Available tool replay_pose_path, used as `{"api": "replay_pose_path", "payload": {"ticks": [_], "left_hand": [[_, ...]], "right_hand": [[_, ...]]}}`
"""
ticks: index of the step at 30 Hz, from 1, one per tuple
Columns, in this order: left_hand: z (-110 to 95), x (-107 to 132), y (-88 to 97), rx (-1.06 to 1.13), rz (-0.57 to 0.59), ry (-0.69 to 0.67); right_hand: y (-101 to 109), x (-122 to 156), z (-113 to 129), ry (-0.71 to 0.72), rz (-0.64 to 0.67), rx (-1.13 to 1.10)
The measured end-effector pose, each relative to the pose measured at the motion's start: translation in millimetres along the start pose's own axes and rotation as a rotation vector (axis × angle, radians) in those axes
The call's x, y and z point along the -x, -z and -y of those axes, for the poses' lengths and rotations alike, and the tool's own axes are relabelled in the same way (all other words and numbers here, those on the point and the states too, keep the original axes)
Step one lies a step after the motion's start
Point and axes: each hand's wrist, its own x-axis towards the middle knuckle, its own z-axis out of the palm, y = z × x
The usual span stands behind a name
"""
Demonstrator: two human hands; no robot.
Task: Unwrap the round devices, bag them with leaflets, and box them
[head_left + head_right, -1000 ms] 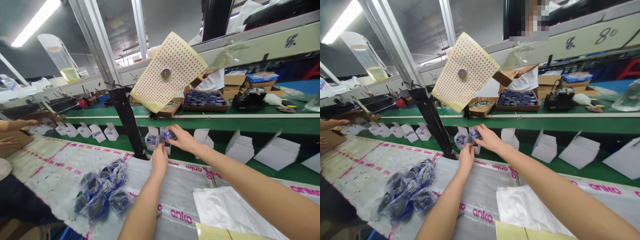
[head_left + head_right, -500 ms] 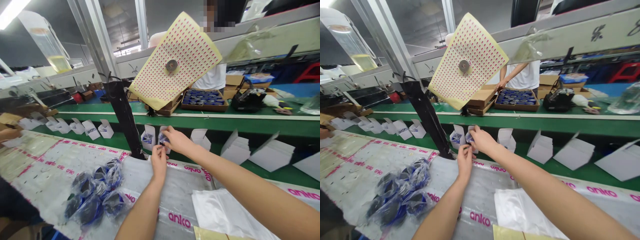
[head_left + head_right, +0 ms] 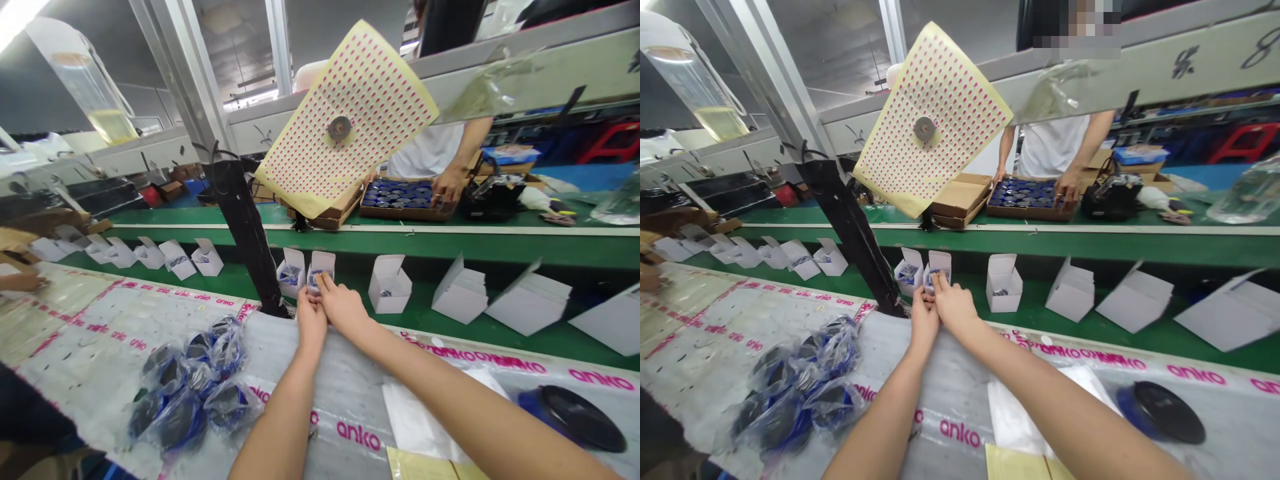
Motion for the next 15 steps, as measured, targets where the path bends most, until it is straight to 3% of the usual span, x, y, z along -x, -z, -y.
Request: {"api": "replay_pose_path", "payload": {"ticks": [7, 15], "left_hand": [[0.7, 0.9, -1.8, -0.018, 0.019, 0.054], [-10.3, 13.2, 3.6, 0.067, -0.077, 0.034]], "right_hand": [[21.2, -11.8, -4.8, 0.081, 0.111, -0.068], [47.8, -20.7, 12.8, 0.096, 0.174, -0.092]]}}
